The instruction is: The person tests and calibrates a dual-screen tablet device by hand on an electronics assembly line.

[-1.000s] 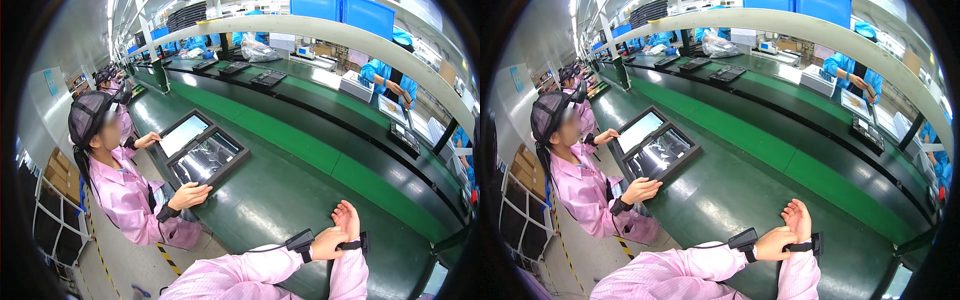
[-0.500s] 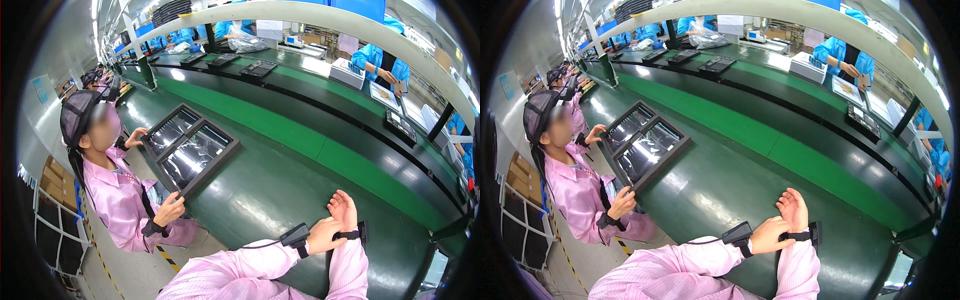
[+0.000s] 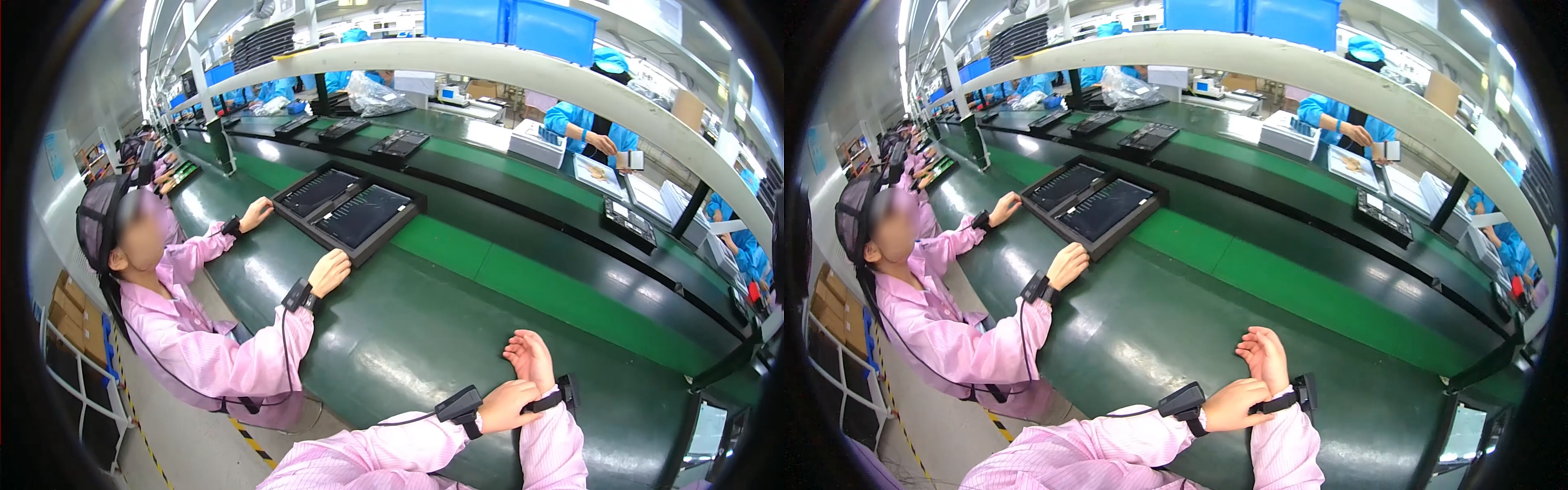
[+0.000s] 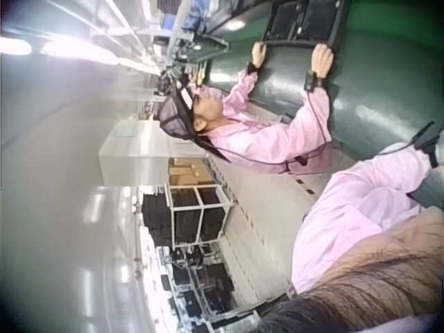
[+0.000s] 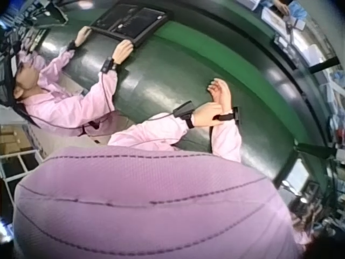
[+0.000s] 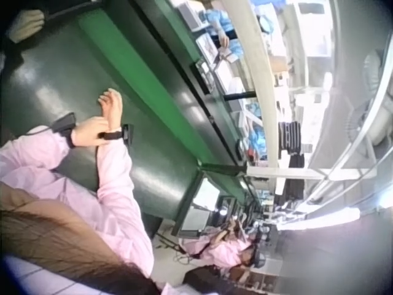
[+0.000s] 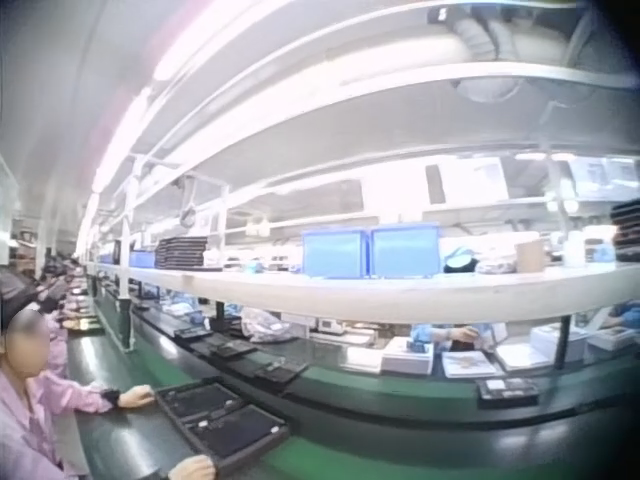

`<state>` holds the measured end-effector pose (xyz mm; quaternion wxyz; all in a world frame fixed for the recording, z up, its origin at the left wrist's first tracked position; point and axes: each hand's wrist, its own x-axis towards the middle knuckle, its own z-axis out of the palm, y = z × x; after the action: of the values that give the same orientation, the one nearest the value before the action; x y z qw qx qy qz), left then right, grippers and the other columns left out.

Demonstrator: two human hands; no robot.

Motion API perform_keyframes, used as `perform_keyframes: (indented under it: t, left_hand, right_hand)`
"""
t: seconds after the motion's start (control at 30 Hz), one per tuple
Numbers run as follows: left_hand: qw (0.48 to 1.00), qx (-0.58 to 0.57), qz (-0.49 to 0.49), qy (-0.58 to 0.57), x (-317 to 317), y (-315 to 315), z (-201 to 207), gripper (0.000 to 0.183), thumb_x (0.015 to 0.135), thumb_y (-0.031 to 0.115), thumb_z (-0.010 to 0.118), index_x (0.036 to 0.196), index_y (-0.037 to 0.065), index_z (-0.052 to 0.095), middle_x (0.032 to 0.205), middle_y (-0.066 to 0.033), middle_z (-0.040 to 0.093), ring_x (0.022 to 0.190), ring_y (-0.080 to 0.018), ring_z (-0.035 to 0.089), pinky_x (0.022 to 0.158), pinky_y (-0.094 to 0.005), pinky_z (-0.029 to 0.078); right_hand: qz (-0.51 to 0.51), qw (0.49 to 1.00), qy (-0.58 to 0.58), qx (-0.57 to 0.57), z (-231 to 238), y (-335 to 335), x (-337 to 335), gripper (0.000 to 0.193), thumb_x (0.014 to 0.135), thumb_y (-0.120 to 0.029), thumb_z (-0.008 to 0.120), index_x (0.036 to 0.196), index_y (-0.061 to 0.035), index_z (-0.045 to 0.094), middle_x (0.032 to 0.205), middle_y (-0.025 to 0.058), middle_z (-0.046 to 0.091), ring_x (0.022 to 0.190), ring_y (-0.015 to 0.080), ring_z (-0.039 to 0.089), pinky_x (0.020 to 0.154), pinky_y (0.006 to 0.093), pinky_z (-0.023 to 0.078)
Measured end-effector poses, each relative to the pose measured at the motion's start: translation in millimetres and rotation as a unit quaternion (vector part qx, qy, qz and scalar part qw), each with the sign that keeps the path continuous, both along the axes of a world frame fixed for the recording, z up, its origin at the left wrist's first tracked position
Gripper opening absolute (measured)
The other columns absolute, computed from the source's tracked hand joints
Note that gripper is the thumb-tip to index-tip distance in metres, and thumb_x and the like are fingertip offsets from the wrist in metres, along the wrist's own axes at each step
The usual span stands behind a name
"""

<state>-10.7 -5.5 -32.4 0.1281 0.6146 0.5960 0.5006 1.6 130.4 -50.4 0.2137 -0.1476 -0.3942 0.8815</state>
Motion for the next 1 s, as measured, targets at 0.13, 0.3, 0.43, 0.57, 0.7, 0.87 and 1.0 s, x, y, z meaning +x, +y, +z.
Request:
perform_keyframes:
  t: [0.13,0.3,0.43,0.57,0.7,0.87,1.0]
  left_hand:
    - [0.999,-0.044,0.004,0.02,-3.1,-2.1,-2.1,0.036,0.08,0.035,0.071,0.089,0.003,0.056,0.083,-0.0101,0.057,0.081,-0.0298,0.058,0.074,-0.0391,0.045]
    - [0.998,-0.055,0.002,0.011,-0.9,-6.2,5.6,0.039,0.079,0.038,0.072,0.083,0.002,0.059,0.078,-0.012,0.06,0.074,-0.0314,0.059,0.069,-0.0396,0.046]
    - [0.999,-0.034,-0.007,0.017,-0.1,-2.8,-1.6,0.038,0.075,0.037,0.077,0.08,0.003,0.059,0.074,-0.0108,0.059,0.069,-0.0298,0.06,0.063,-0.0384,0.047]
    - [1.0,-0.003,0.011,0.011,-0.7,-4.3,1.1,0.037,0.074,0.033,0.078,0.081,0.003,0.059,0.077,-0.0108,0.058,0.069,-0.0283,0.06,0.063,-0.0366,0.047]
    - [1.0,-0.003,-0.003,-0.012,2.9,6.0,5.4,0.023,0.077,0.019,0.071,0.084,0.001,0.059,0.075,-0.0099,0.054,0.061,-0.0225,0.053,0.055,-0.0331,0.043]
    - [0.999,-0.018,0.017,-0.043,-6.1,-10.4,8.4,0.014,0.078,0.006,0.067,0.086,-0.001,0.057,0.076,-0.0103,0.052,0.056,-0.02,0.051,0.052,-0.0307,0.041]
    - [0.998,-0.004,-0.032,-0.054,14.7,13.3,6.2,0.011,0.079,0.002,0.062,0.088,-0.002,0.057,0.078,-0.0102,0.053,0.059,-0.019,0.049,0.053,-0.0296,0.04]
  right_hand:
    - [0.01,0.999,-0.007,0.036,-3.7,-4.7,-2.6,0.02,0.093,-0.016,0.055,0.107,-0.002,0.055,0.093,0.0108,0.061,0.082,0.0217,0.062,0.075,0.0357,0.053]
    - [0.009,0.998,-0.02,0.052,-4.4,-8.1,-1.6,0.019,0.094,-0.015,0.055,0.108,-0.0019,0.055,0.092,0.0105,0.06,0.082,0.021,0.061,0.076,0.0354,0.053]
    - [0.009,0.997,-0.039,0.063,-9.9,-6.9,0.6,0.021,0.093,-0.015,0.057,0.109,-0.0018,0.055,0.093,0.011,0.06,0.082,0.021,0.062,0.077,0.0354,0.054]
    - [0.006,0.997,-0.053,0.064,-8.5,-9.1,-7.7,0.021,0.093,-0.014,0.058,0.11,-0.0017,0.055,0.094,0.0109,0.061,0.083,0.0198,0.063,0.077,0.0351,0.055]
    - [0.01,0.997,-0.054,0.057,-4.7,3.1,0.6,0.022,0.093,-0.014,0.057,0.111,-0.001,0.055,0.096,0.0112,0.06,0.083,0.0194,0.063,0.078,0.0358,0.055]
    - [0.065,0.998,-0.012,0.005,-20.9,-8.4,-27.7,0.026,0.092,-0.024,0.062,0.109,-0.0058,0.054,0.093,0.0095,0.059,0.078,0.0192,0.062,0.073,0.0334,0.054]
    - [0.06,0.998,0.006,0.014,-21.6,20.0,2.6,0.023,0.094,-0.024,0.058,0.108,-0.0062,0.054,0.091,0.007,0.059,0.081,0.0171,0.062,0.073,0.0315,0.054]
